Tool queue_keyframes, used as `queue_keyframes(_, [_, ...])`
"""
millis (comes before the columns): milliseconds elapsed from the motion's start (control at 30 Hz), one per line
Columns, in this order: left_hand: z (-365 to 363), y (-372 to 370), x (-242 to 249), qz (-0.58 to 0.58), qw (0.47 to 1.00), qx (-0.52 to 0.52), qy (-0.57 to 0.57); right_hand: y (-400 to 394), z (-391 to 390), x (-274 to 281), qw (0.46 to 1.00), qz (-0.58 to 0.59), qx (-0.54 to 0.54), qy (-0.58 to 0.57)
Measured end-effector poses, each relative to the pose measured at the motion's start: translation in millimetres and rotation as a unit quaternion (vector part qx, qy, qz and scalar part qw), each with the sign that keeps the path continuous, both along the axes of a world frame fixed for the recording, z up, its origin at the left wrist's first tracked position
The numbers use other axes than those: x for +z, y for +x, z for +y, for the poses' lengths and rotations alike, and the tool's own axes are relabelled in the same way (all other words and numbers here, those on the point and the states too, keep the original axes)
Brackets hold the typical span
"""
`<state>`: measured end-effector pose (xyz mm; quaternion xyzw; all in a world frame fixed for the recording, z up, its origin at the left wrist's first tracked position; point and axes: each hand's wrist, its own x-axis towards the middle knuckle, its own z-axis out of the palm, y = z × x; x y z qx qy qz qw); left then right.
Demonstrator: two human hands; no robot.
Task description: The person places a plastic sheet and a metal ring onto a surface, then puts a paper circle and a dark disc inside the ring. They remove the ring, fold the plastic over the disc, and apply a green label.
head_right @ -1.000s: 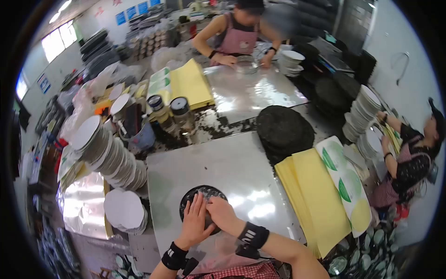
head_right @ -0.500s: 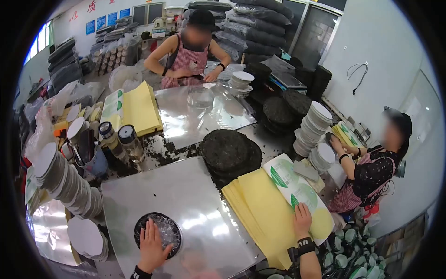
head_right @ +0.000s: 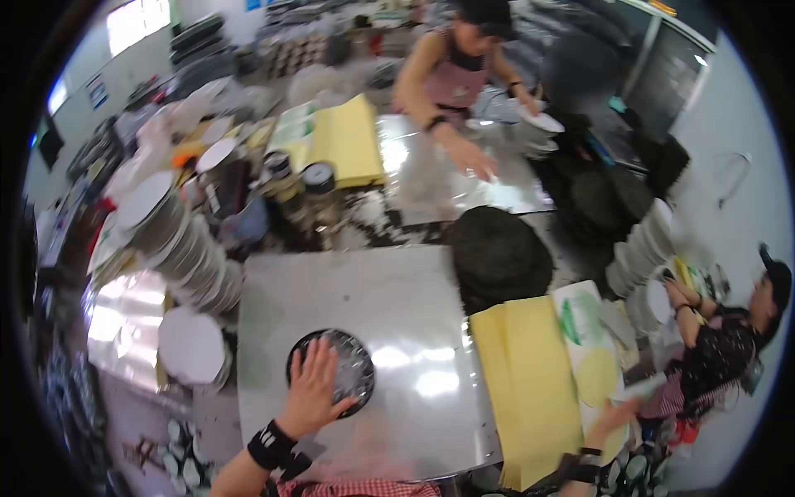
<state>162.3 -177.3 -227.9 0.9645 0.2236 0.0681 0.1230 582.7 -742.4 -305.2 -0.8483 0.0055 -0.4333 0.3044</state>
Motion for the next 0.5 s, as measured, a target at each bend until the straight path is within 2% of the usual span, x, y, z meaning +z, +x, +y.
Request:
queue_keyframes(33, [0,-1,-2,-0.004,1.0,-0.005,0.002,-45,112,19,0.988,0.048,0.126,-0.073])
queue_keyframes(67, [0,-4,-8,0.007,1.0,-0.003,0.005,-90,202,22,0.938,0.072,0.274,-0.199])
queue_keyframes(100, [1,-3,-12,0.014,1.0,-0.005,0.01,-134,274,22,0.849,0.055,0.412,-0.327])
queue_keyframes(133, [1,-1,-14,0.017,1.0,-0.009,0.017,-175,330,23,0.774,0.036,0.519,-0.361])
queue_keyframes(200, [1,-1,-16,0.019,0.999,-0.004,0.026,-229,410,44,0.686,0.092,0.705,-0.155])
queue_keyframes(233, [1,-2,-17,0.021,0.999,-0.002,0.028,-246,428,71,0.643,0.109,0.754,-0.081])
queue_keyframes(300, [1,-2,-16,0.011,1.0,0.003,0.02,-247,422,63,0.658,0.308,0.687,-0.025])
queue_keyframes(400, [2,-4,-12,-0.014,1.0,0.005,-0.014,-241,412,71,0.634,0.278,0.708,0.143])
queue_keyframes(433, [0,-5,-13,-0.02,0.999,0.01,-0.024,-255,416,85,0.667,0.22,0.7,0.127])
queue_keyframes(500, [3,-5,-13,-0.033,0.999,0.009,-0.034,-279,440,101,0.675,0.058,0.721,-0.146])
